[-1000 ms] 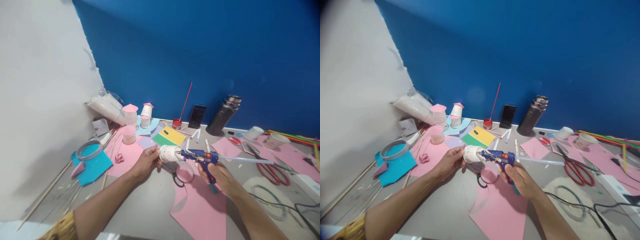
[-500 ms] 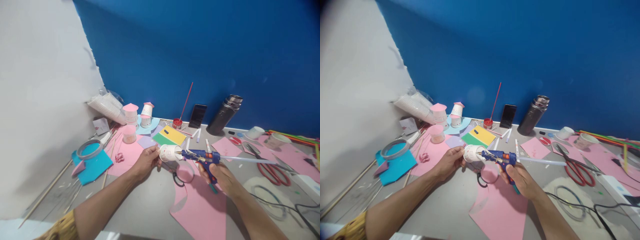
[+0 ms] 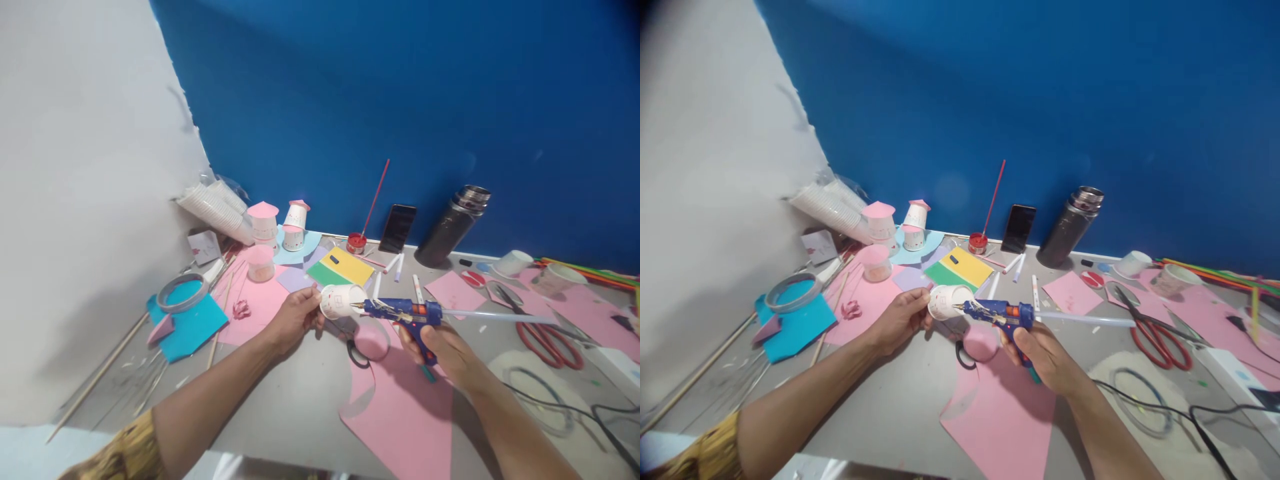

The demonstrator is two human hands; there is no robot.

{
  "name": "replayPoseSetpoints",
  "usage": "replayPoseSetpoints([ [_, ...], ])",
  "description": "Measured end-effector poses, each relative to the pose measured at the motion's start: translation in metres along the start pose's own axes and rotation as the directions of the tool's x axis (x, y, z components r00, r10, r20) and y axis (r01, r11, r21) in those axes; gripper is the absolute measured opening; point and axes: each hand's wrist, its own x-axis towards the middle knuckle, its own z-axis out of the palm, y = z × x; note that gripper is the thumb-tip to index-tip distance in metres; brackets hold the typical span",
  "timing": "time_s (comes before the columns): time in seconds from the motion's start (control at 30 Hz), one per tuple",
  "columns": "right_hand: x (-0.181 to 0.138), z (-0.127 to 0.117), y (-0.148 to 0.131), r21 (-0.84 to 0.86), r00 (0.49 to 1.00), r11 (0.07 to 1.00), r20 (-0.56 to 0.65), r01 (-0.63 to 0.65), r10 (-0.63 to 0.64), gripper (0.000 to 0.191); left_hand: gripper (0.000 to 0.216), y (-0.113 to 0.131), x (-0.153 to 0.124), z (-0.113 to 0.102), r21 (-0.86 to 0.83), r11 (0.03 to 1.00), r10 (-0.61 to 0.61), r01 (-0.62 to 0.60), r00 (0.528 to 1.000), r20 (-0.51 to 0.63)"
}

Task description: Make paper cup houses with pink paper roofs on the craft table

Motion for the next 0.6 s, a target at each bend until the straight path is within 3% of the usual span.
replayPoseSetpoints([
  [0.6, -0.002, -0.0032, 0.0008, -0.023, 0.999, 1.0, 0.029, -0.014, 0.015, 0.06, 0.043, 0.002, 0.0008, -0.001, -0.071, 0.997, -0.038, 0.038, 0.999, 0.0],
])
